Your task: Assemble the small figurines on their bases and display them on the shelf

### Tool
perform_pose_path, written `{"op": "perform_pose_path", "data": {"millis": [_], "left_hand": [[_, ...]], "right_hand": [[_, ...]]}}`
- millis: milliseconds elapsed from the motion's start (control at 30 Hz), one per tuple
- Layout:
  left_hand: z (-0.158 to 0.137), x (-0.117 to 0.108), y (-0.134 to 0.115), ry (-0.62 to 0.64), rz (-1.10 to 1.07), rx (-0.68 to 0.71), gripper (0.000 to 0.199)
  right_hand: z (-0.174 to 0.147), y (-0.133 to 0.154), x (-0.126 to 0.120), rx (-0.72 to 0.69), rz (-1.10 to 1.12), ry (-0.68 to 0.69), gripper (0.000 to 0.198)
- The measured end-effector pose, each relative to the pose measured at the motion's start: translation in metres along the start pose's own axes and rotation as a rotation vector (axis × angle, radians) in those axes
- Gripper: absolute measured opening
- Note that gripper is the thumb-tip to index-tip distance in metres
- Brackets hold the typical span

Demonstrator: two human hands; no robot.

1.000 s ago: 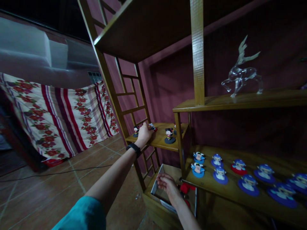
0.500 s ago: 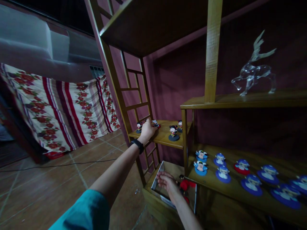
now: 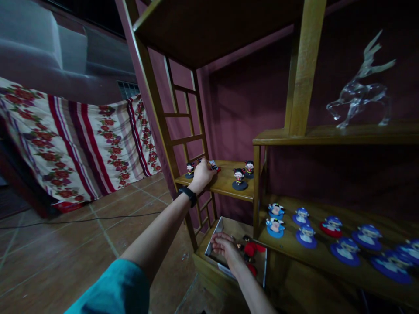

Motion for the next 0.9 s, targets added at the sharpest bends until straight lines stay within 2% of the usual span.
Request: {"op": "perform_pose_path", "data": {"millis": [300, 367, 467, 533, 600, 700, 800, 900], "left_hand": [[-0.002, 0.002, 0.004, -0.069, -0.079, 0.072, 0.036], [-0.002, 0.001, 0.005, -0.138, -0.139, 0.095, 0.034], [-0.014, -0.007, 0.002, -0.316, -0.329, 0.193, 0.028], [-0.035, -0.015, 0.001, -0.447, -0.427, 0.299, 0.027], [-0.066, -0.02, 0.004, -0.563, -0.429, 0.368, 0.027], [-0.124, -0.01, 0.024, -0.66, -0.418, 0.339, 0.031], [-0.178, 0.026, 0.061, -0.634, -0.419, 0.184, 0.032], [-0.214, 0.075, 0.104, -0.462, -0.474, 0.03, 0.028]], "right_hand": [[-0.001, -0.003, -0.007, 0.004, -0.088, -0.028, 0.026], [0.001, -0.004, -0.01, 0.022, -0.125, -0.046, 0.025], [0.008, -0.008, -0.015, 0.049, -0.176, -0.059, 0.022], [0.014, -0.012, -0.019, 0.057, -0.204, -0.066, 0.022], [0.021, -0.017, -0.023, 0.054, -0.225, -0.081, 0.021], [0.029, -0.024, -0.031, 0.033, -0.262, -0.108, 0.02], [0.033, -0.027, -0.037, 0.017, -0.299, -0.132, 0.018], [0.032, -0.023, -0.042, -0.003, -0.363, -0.17, 0.017]]}}
Point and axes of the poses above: each hand's wrist, its own z-axis towards the middle knuckle, its own x-axis out of the palm, y = z × x, the point moved 1 cm from there along z, towards the middle knuckle, and after that the axes turned 2 degrees about x, right-handed, at the moved point
